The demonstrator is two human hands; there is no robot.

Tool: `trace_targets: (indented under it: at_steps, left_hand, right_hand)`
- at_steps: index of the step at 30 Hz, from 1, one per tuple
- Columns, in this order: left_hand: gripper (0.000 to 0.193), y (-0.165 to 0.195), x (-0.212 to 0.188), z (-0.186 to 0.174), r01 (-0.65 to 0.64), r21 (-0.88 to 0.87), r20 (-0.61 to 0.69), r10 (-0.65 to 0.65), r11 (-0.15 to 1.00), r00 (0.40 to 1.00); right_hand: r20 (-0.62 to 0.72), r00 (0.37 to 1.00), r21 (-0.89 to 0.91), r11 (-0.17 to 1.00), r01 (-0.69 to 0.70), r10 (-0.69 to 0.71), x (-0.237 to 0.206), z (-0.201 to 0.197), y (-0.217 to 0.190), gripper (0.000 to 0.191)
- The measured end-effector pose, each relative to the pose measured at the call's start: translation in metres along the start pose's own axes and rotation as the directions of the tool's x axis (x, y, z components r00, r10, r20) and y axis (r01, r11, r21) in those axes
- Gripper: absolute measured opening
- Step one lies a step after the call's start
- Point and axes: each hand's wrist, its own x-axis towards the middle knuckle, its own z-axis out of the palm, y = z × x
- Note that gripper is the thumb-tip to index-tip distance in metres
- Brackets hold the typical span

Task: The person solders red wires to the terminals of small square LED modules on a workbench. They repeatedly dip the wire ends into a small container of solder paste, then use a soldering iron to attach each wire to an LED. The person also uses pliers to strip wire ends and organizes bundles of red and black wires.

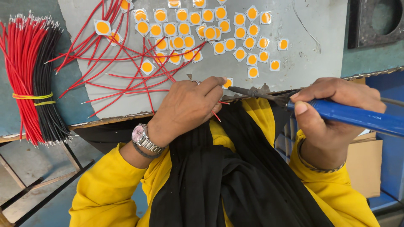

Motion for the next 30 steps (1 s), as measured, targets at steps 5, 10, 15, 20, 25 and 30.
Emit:
trace_targets:
  at_steps: [5,10,15,20,25,30]
  left_hand:
    - [0.026,-0.002,0.0,0.0,0.004,-0.018,0.009,-0.004,1.0,1.0]
    - [0.025,0.0,0.003,-0.003,0.057,-0.058,-0.046,-0.059,0.997,0.997]
    - [0.027,0.0,-0.001,-0.006,0.166,-0.271,-0.242,-0.234,0.948,0.942]
    - [0.017,0.001,0.0,-0.007,0.174,-0.354,-0.325,-0.296,0.919,0.898]
    - [0.017,0.003,0.003,-0.011,0.164,-0.206,-0.423,-0.239,0.965,0.874]
    - [0.02,0.003,-0.001,-0.009,0.113,-0.292,-0.4,-0.229,0.95,0.888]
  right_hand:
    - [-0.016,1.0,0.055,0.998,0.01,-0.009,-0.002,-0.004,0.007,0.026]
    - [-0.282,0.947,0.176,0.979,-0.107,0.154,-0.005,-0.004,0.013,0.028]
    - [-0.178,0.963,0.38,0.917,-0.123,0.203,-0.02,0.018,0.02,0.033]
    - [-0.04,0.998,0.185,0.982,-0.034,0.042,-0.022,0.041,0.038,0.015]
    - [0.007,0.994,-0.245,0.963,0.109,-0.111,-0.013,0.056,0.043,0.025]
    - [0.04,0.999,0.09,0.996,0.0,-0.003,-0.02,0.07,0.033,0.034]
